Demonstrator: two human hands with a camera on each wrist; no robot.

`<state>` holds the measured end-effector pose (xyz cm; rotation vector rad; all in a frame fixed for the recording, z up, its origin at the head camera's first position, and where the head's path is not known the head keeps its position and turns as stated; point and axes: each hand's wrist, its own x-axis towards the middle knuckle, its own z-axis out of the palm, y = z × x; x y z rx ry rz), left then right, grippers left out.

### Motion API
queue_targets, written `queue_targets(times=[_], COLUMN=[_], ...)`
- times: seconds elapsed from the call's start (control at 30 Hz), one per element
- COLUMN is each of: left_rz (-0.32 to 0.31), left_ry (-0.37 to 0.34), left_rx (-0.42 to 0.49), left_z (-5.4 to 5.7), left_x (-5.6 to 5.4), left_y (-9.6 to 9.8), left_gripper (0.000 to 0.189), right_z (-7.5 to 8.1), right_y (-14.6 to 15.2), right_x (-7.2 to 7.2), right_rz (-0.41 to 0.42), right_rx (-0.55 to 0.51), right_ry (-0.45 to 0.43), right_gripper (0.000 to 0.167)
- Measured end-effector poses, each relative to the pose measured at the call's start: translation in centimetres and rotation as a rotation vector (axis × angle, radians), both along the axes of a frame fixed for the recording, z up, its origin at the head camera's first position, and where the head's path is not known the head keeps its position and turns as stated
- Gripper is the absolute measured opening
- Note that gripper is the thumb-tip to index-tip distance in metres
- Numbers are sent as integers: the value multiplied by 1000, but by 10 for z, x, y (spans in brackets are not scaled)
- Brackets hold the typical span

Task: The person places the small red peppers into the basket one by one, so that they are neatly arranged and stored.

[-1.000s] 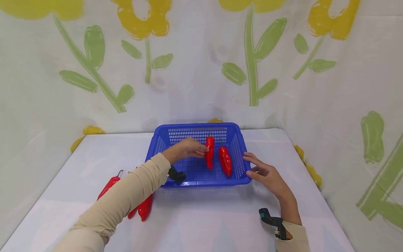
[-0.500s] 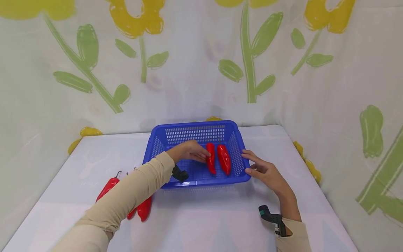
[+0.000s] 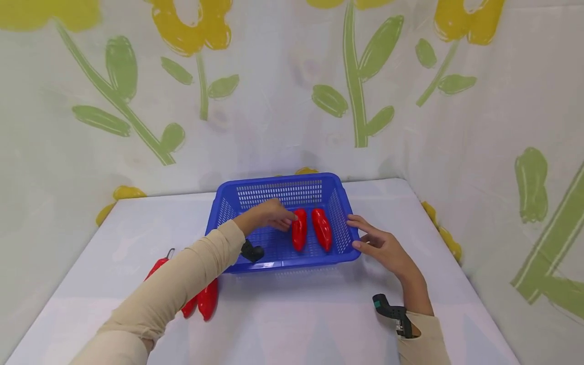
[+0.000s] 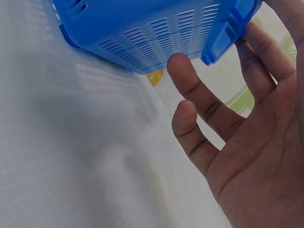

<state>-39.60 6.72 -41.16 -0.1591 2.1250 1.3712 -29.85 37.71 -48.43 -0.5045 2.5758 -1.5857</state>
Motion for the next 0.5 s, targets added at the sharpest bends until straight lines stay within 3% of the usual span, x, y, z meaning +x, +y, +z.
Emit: queue_targets(times=[0.33,0.5], left_rz=[-33,-64], left_ry=[-121,-124], left_rx=[93,123], left_z=[1,3], left_x=[2,6], left_y=[-1,1], left_gripper=[45,31], right_z=[-1,0], right_y=[3,-1], right_x=[3,3], right_rz=[-3,3], right_rx=[0,-19], right_ry=[9,0], right_gripper=[50,49])
